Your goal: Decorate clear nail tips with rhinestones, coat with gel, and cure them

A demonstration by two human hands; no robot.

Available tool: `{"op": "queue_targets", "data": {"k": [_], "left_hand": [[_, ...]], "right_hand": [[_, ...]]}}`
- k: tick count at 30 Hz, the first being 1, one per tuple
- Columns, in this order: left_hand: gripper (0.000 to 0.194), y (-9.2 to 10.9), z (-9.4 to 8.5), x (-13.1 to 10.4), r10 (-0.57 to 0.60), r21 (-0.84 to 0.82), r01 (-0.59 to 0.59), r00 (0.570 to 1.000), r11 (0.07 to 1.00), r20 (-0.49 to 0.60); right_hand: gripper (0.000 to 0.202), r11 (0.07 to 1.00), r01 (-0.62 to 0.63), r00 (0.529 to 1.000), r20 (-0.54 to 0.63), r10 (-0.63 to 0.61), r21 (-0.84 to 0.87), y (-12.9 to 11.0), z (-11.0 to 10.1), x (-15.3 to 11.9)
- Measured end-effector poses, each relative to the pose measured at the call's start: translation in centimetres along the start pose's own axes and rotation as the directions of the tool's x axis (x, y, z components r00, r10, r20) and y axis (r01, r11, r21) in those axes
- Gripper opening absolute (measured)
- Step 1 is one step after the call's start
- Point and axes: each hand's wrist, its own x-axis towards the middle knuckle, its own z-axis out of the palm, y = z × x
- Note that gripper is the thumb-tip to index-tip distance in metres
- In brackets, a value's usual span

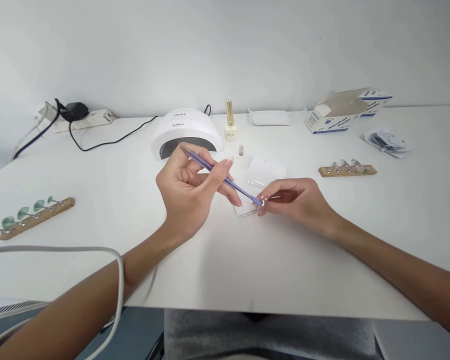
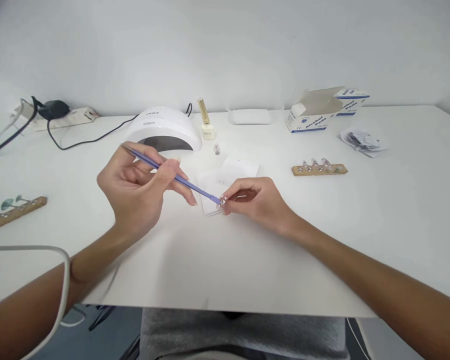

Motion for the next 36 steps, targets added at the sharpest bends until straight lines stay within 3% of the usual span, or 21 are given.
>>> {"op": "queue_targets", "data": {"k": [5, 12, 19, 25, 31, 36], "left_hand": [[0.022, -0.43, -0.10, 0.40, 0.041, -0.023, -0.042, 0.999, 0.999, -0.035], [0.023, -0.31, -0.12, 0.46, -0.011, -0.050, 0.014, 0.998, 0.999, 0.057], [0.022, -0.35, -0.11, 0.48, -0.001, -0.035, 0.000, 1.000, 0.999, -0.032], [0.023, 0.03, -0.04, 0.21, -0.032, -0.044, 0.034, 0.998, 0.998, 0.053], [0.023, -0.29, -0.13, 0.54, -0.008, -0.077, 0.006, 0.999, 0.997, -0.031], [0.025, -0.09, -0.22, 0.52, -0.064, -0.088, 0.071, 0.995, 0.994, 0.079]], "right_hand": [[0.006, 1.000, 0.005, 1.000, 0.017, -0.006, 0.018, 0.28, -0.18, 0.03], [0.006, 1.000, -0.026, 1.000, 0.007, 0.026, -0.009, 0.01, -0.04, 0.09], [0.009, 0.999, -0.043, 0.996, 0.074, 0.041, 0.019, 0.13, 0.06, -0.07], [0.013, 0.997, -0.080, 0.995, 0.060, 0.081, -0.010, -0.15, 0.02, 0.05], [0.010, 0.996, -0.071, 0.990, 0.127, 0.063, 0.054, 0.21, -0.13, -0.06], [0.008, 0.996, -0.091, 0.989, 0.120, 0.091, -0.004, -0.04, -0.04, 0.03]]}}
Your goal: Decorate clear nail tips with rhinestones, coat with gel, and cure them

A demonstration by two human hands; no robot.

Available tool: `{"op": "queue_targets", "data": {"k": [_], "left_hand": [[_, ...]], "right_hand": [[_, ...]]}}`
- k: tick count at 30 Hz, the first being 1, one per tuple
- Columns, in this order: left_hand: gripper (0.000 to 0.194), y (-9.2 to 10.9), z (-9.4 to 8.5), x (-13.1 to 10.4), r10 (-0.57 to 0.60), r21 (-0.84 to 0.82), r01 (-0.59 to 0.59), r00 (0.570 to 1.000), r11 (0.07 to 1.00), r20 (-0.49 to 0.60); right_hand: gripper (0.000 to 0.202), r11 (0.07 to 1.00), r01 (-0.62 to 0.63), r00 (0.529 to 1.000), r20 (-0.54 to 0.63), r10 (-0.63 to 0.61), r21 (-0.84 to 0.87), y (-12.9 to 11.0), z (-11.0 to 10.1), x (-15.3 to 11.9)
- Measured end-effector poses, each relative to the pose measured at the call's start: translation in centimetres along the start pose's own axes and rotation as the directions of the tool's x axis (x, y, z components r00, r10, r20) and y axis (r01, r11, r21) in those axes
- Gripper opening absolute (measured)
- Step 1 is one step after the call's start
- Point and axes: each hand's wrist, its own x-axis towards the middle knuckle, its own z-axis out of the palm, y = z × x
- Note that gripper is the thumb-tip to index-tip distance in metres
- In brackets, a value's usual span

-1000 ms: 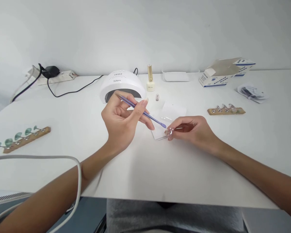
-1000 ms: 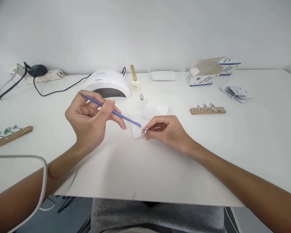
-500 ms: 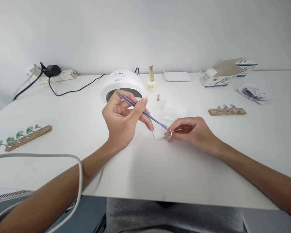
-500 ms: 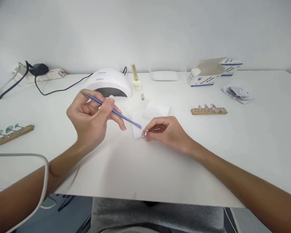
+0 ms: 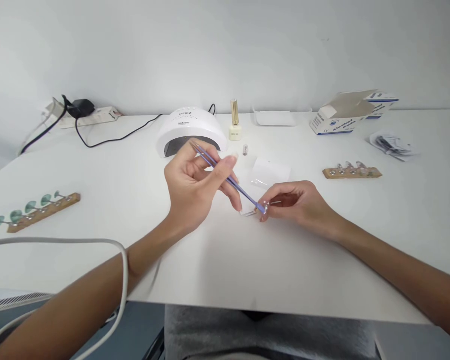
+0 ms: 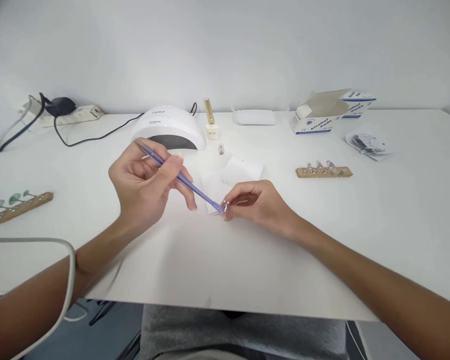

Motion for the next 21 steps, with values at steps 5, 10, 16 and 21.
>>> {"op": "queue_targets", "data": {"k": [5, 10, 16, 21], "left_hand": [[0.024, -0.1, 0.1, -0.1, 0.057, 0.043, -0.053, 0.994, 0.998, -0.097], [0.027, -1.4, -0.7, 1.1, -0.017, 0.003, 0.017, 0.998, 1.000, -0.065], [0.027, -1.8, -0.9, 1.3, -0.075, -0.034, 0.076, 0.997, 0.997, 0.024], [0.026, -1.5, -0.8, 1.2, -0.081, -0.037, 0.082, 0.996, 0.996, 0.042]], "right_hand": [[0.010, 1.000, 0.013, 0.999, 0.035, -0.014, 0.016, 0.0, 0.1, 0.0], [0.011, 0.999, 0.012, 0.993, 0.120, -0.017, 0.048, 0.4, 0.1, -0.3], [0.010, 0.993, -0.016, 0.988, 0.157, -0.004, 0.121, 0.2, -0.2, -0.4], [0.015, 0.996, -0.009, 0.985, 0.175, -0.006, 0.084, 0.0, -0.3, -0.5]]}}
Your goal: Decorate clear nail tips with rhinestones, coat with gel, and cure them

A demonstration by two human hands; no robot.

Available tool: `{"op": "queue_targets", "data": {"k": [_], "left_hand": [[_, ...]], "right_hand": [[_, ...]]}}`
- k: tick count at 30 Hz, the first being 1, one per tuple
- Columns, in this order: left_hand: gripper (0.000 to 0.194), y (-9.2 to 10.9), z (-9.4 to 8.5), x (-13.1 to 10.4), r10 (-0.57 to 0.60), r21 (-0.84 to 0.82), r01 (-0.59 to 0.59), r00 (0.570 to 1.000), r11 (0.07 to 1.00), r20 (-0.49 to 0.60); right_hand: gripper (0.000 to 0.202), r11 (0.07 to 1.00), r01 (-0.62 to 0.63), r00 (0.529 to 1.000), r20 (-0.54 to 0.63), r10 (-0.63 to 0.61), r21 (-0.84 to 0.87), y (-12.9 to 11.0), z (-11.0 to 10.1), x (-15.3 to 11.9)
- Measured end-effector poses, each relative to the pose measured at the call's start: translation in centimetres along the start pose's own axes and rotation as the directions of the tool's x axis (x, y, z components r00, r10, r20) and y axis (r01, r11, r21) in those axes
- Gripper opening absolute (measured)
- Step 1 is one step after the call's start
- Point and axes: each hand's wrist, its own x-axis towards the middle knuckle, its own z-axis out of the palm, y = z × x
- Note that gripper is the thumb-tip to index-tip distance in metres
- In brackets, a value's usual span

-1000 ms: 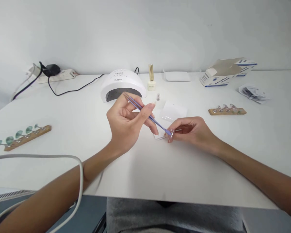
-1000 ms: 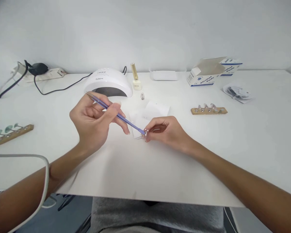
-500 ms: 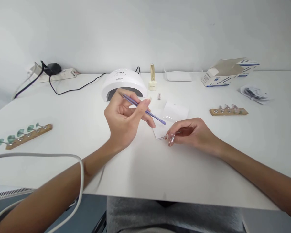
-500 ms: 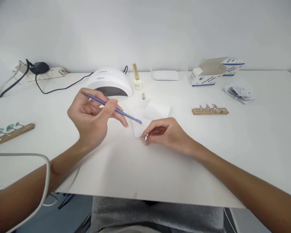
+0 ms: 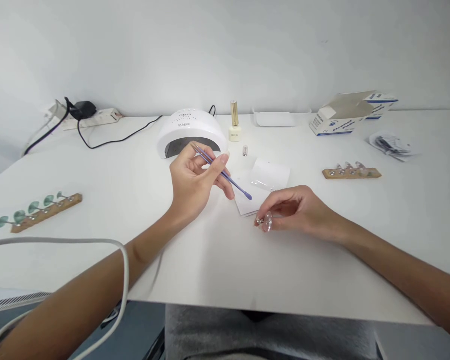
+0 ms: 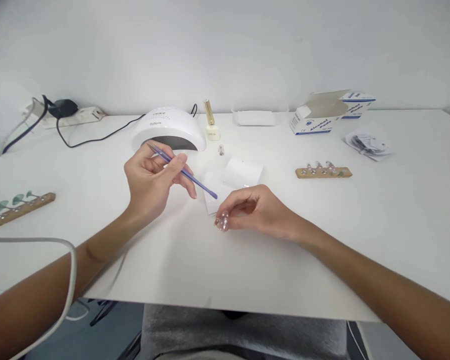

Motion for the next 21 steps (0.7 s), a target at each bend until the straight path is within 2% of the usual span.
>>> {"op": "queue_targets", "data": {"k": [5, 10, 15, 18, 21], "left_hand": [[0.028, -0.1, -0.1, 0.1, -0.011, -0.006, 0.011, 1.000, 1.000, -0.014], [0.028, -0.2, -0.1, 0.2, -0.016, 0.005, 0.016, 1.000, 1.000, -0.007], [0.029, -0.5, -0.5, 0.6, -0.105, 0.000, 0.106, 0.993, 0.994, 0.055], [0.028, -0.7, -0.6, 0.7, -0.191, 0.004, 0.191, 0.976, 0.982, 0.108], [0.027, -0.8, -0.7, 0.7, -0.229, 0.024, 0.228, 0.966, 0.973, 0.121]], "right_hand": [[0.017, 0.992, 0.006, 1.000, -0.001, -0.006, -0.124, -0.2, 0.2, -0.2], [0.014, 0.990, 0.034, 0.999, 0.003, -0.034, -0.139, -0.2, 0.3, -0.3], [0.014, 0.983, 0.101, 0.995, 0.017, -0.099, -0.150, 0.1, 0.1, -0.1], [0.016, 0.976, 0.125, 0.990, -0.046, -0.135, -0.178, -0.3, -0.5, 0.0], [0.016, 0.969, 0.138, 0.965, -0.191, -0.178, -0.204, -1.2, -1.6, 0.1]]}}
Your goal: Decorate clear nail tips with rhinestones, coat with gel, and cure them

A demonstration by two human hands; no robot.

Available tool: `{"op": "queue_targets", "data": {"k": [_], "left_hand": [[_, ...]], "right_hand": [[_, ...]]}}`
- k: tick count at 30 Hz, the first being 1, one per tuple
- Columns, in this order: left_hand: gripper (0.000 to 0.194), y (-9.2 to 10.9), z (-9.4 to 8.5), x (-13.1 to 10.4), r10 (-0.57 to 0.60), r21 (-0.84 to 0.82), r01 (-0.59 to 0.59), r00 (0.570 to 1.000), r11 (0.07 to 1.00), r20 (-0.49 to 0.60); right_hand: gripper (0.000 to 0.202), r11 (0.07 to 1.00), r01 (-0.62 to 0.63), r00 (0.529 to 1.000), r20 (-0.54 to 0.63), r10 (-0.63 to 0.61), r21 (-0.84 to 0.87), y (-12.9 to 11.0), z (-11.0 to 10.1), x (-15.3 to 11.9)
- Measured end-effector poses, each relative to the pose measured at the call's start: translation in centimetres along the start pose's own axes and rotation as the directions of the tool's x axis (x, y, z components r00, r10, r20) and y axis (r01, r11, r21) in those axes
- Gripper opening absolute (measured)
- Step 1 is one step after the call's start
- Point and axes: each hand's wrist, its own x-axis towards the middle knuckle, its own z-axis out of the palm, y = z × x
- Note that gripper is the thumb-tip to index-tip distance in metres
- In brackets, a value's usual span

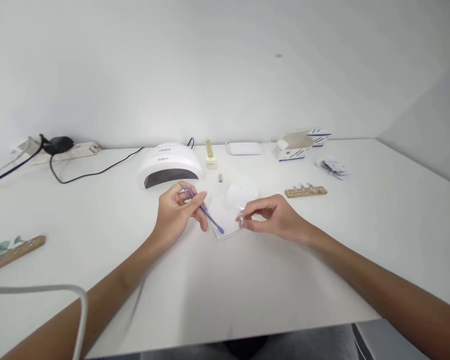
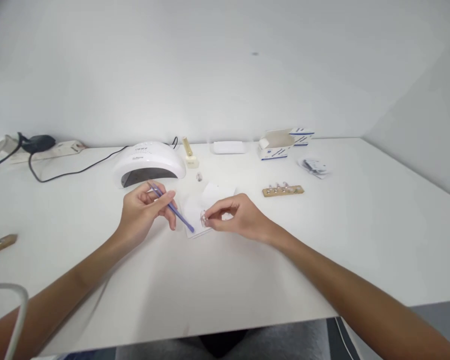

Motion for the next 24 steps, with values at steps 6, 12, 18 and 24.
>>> {"op": "queue_targets", "data": {"k": [6, 12, 18, 24], "left_hand": [[0.029, -0.1, -0.2, 0.1, -0.088, 0.033, 0.085, 0.993, 0.996, 0.078], [0.031, -0.7, -0.8, 0.8, -0.198, 0.117, 0.181, 0.969, 0.976, 0.149], [0.029, -1.0, -1.1, 1.0, -0.229, 0.153, 0.204, 0.957, 0.967, 0.176], [0.027, -1.3, -1.0, 0.9, -0.264, 0.198, 0.224, 0.943, 0.954, 0.201]], "right_hand": [[0.018, 0.995, 0.102, 0.973, -0.206, -0.104, -0.020, -0.8, -3.1, 0.8], [0.020, 0.988, 0.033, 0.906, -0.413, -0.094, -0.152, -1.5, -7.6, 1.1], [0.026, 0.971, -0.073, 0.763, -0.639, -0.091, -0.226, 0.2, -14.5, -2.3], [0.032, 0.955, -0.216, 0.739, -0.674, 0.023, -0.205, 3.9, -18.0, -6.3]]}}
